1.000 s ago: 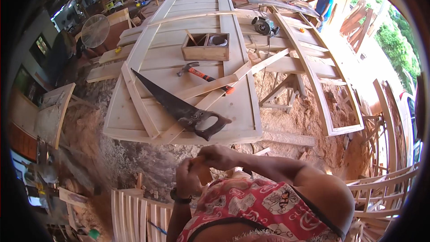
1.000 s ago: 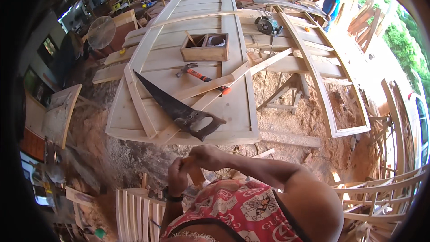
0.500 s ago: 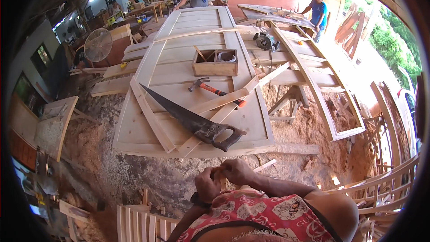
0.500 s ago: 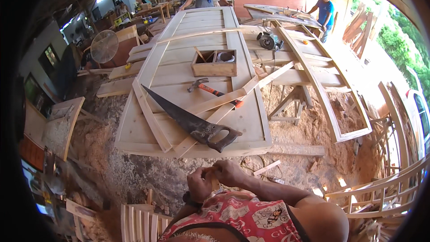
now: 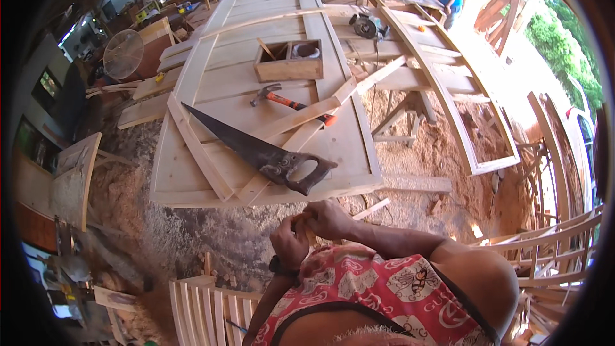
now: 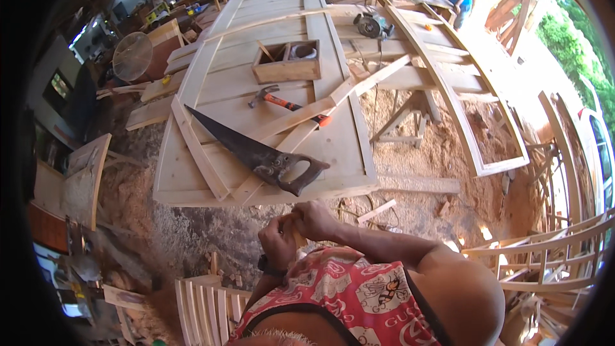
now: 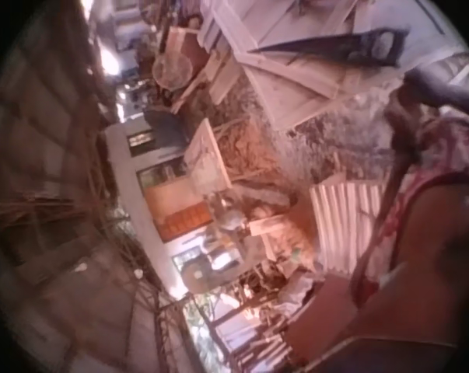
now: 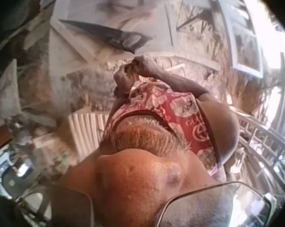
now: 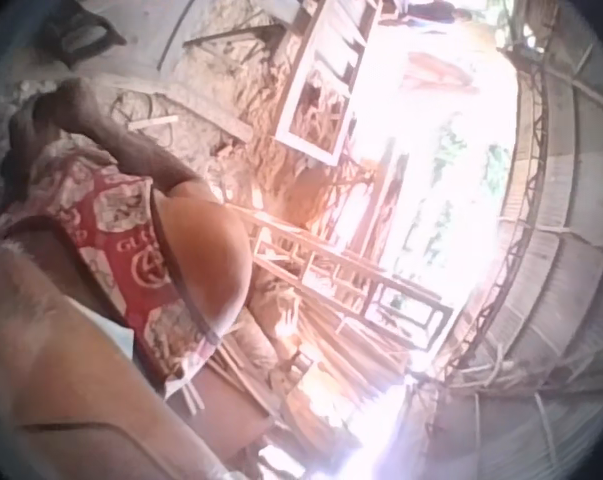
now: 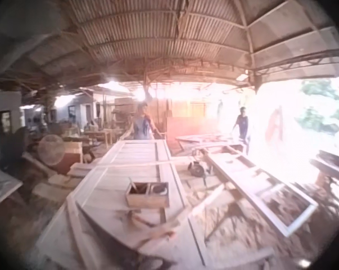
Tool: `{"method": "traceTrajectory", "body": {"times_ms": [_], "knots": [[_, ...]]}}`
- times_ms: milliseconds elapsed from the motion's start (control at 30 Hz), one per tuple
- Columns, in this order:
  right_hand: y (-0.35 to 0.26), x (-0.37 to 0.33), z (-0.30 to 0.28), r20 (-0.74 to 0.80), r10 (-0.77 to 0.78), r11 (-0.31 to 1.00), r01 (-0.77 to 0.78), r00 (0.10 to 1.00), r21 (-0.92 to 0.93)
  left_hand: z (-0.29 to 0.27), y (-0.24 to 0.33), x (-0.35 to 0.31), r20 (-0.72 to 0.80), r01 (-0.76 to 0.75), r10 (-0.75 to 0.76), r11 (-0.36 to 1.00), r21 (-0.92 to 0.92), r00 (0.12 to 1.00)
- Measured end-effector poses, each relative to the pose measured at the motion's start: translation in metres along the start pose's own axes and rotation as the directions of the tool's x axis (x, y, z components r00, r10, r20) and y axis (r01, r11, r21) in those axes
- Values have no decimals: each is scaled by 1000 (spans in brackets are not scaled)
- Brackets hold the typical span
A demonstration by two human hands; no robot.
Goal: Measuring a door panel with a tape measure, marking measurements with a pencil, and hammering a wooden strip onto the panel.
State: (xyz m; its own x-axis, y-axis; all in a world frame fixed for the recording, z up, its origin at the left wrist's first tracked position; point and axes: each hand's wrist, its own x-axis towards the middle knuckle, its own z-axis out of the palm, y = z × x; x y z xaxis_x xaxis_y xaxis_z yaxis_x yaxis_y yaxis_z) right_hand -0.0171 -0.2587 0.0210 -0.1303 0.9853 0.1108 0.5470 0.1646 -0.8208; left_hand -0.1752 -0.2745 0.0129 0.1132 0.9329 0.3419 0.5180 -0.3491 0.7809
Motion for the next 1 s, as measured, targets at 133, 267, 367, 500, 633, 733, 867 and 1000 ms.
{"method": "traceTrajectory", "body": {"times_ms": [133,267,367,500,633,733,867,1000], "knots": [[17,-5,-11,-3,102,995,-102,995,-14,23,12,5,-9,21,-21,998,60,1000],[31,-5,-28,6,216,976,-215,976,-45,37,32,15,120,18,-27,997,77,992],[42,0,-46,-91,167,985,-170,982,-32,46,45,14,305,-37,-6,990,135,952],[62,3,-76,224,201,864,-280,954,418,59,47,21,355,-37,-46,974,223,934],[78,-2,-97,229,254,757,-341,940,558,76,44,32,302,-206,139,957,204,943],[85,-8,-106,105,368,732,-358,924,580,91,49,30,271,-257,198,945,203,942],[88,-18,-127,-2,416,767,-349,910,538,109,59,25,299,-238,168,947,216,939],[90,-19,-159,64,331,869,-331,941,368,131,63,32,312,-218,178,971,95,933]]}}
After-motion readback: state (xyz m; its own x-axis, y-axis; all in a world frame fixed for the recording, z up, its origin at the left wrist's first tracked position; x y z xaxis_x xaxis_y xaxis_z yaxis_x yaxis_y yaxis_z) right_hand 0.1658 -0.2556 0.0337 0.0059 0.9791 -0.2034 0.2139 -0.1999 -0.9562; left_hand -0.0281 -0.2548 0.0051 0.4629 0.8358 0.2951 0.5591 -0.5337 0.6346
